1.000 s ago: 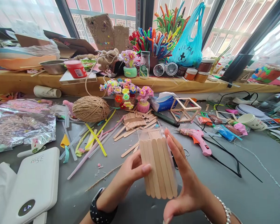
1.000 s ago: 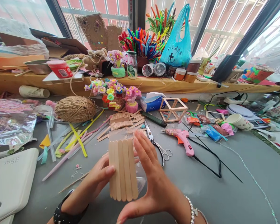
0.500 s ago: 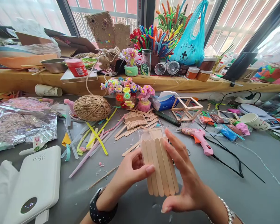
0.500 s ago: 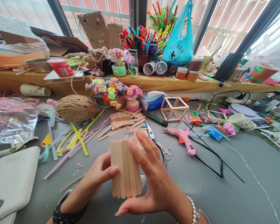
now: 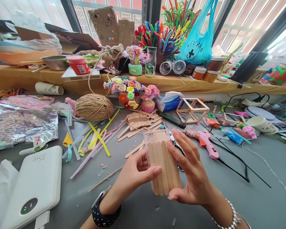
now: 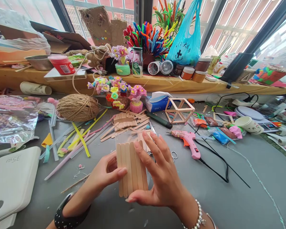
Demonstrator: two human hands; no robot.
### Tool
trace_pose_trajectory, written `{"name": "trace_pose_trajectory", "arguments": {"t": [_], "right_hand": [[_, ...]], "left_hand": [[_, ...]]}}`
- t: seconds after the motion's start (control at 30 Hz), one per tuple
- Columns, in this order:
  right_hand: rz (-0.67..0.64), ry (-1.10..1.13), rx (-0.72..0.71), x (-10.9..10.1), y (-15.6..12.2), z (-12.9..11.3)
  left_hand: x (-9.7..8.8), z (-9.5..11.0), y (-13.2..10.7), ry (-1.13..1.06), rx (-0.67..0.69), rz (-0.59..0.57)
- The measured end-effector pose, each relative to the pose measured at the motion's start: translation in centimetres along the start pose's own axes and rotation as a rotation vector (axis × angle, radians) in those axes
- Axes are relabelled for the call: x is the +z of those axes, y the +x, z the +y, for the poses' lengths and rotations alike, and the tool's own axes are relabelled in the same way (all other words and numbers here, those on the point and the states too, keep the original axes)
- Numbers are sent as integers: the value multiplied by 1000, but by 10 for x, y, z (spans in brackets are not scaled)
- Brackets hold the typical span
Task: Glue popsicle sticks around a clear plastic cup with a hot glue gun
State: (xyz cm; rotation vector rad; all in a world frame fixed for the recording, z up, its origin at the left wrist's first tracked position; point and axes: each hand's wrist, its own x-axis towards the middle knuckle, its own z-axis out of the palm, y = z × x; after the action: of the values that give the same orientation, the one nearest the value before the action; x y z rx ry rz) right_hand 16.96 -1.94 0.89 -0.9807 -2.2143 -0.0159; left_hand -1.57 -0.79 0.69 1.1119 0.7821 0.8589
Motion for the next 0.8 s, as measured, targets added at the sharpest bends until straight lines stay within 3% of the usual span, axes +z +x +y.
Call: {"name": "trace_pose_trajectory", "arguments": {"t": [0.2, 0.33, 0.47, 0.63, 0.8], "right_hand": [[5, 232, 183, 3, -1, 2], [202, 389, 343, 6, -4, 4], [323, 385, 352, 5, -4, 6], [306, 321, 398, 7, 0, 8], [184, 507, 504, 13, 1, 5]], "left_hand": [[-2, 3, 4, 90, 46, 70], [-2, 4, 6, 62, 9, 177], [-4, 3, 8, -150, -18, 251], [-11, 2, 12, -373, 69, 218], [-5, 4, 9, -307, 32, 216]]}}
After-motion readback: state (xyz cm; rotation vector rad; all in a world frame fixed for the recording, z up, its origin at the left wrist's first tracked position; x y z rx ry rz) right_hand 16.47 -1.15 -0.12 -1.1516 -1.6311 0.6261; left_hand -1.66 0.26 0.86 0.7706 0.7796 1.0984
